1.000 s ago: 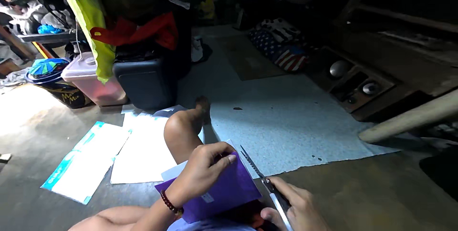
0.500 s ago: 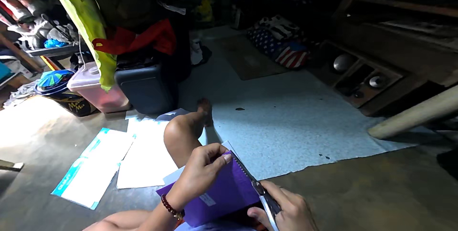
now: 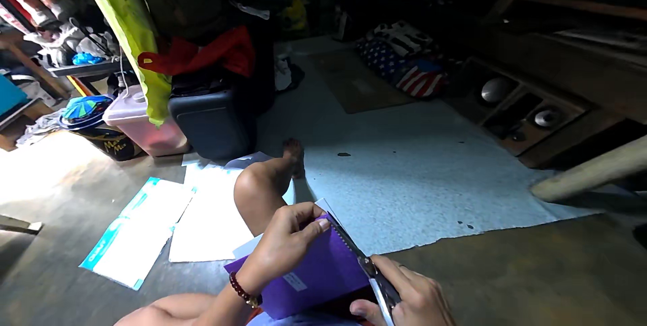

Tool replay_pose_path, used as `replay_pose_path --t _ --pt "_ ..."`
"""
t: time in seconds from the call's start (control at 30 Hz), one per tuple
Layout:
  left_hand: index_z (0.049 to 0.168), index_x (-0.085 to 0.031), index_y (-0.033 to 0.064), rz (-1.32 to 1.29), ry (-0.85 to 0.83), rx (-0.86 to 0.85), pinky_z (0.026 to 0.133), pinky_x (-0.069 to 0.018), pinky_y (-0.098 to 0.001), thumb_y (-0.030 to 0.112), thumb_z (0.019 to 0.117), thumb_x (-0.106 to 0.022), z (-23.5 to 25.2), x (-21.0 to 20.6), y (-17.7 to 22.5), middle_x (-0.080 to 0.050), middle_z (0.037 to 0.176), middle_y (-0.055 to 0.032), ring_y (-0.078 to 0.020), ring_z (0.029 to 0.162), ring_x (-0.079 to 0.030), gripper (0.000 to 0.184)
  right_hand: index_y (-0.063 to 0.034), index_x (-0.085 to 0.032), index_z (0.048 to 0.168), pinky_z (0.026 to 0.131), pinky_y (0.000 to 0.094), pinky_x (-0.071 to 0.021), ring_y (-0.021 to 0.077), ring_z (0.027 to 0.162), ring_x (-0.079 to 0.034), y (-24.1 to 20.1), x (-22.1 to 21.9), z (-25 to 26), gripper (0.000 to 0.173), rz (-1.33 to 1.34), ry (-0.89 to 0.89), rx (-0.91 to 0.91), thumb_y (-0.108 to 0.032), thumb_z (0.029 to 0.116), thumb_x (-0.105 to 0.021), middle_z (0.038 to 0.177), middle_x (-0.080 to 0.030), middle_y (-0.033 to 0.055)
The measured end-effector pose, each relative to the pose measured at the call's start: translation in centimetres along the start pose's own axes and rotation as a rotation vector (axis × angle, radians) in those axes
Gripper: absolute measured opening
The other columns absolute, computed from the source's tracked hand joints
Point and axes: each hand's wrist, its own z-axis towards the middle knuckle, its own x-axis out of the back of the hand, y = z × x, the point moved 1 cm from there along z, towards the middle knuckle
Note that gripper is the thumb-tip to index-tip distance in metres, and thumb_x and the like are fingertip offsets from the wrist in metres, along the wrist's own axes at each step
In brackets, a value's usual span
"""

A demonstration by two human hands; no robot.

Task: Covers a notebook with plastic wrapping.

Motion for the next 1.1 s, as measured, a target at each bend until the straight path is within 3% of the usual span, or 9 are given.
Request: replay_pose_path --t 0.3,1.1 --pt "0.094 -0.067 0.0030 0.009 0.004 -0.013 0.066 -0.0471 -0.0130 0.008 0.1004 -0.058 -0.03 0.10 0.00 -0.061 0.076 0.0065 0.0047 0.069 -0.056 0.012 -0.0002 -0.069 0.088 0.041 0.0363 -0.0426 0.0210 0.047 -0.057 -0.22 0.13 0.24 0.087 0.001 0.001 0.004 -0.081 0.0883 -0.039 0.060 -0.060 0.0117" --pt "0.093 -0.068 0.0027 -0.001 0.031 -0.039 0.065 -0.0481 -0.0130 0.007 0.0997 -0.059 -0.10 -0.12 -0.16 -0.063 0.076 0.0066 0.0047 0.069 -0.057 0.013 -0.0001 -0.069 0.087 0.041 0.0339 -0.0408 0.0185 0.044 -0.053 -0.16 -0.23 -0.17 0.087 0.062 0.011 -0.010 -0.082 0.0868 -0.040 0.055 -0.056 0.0099"
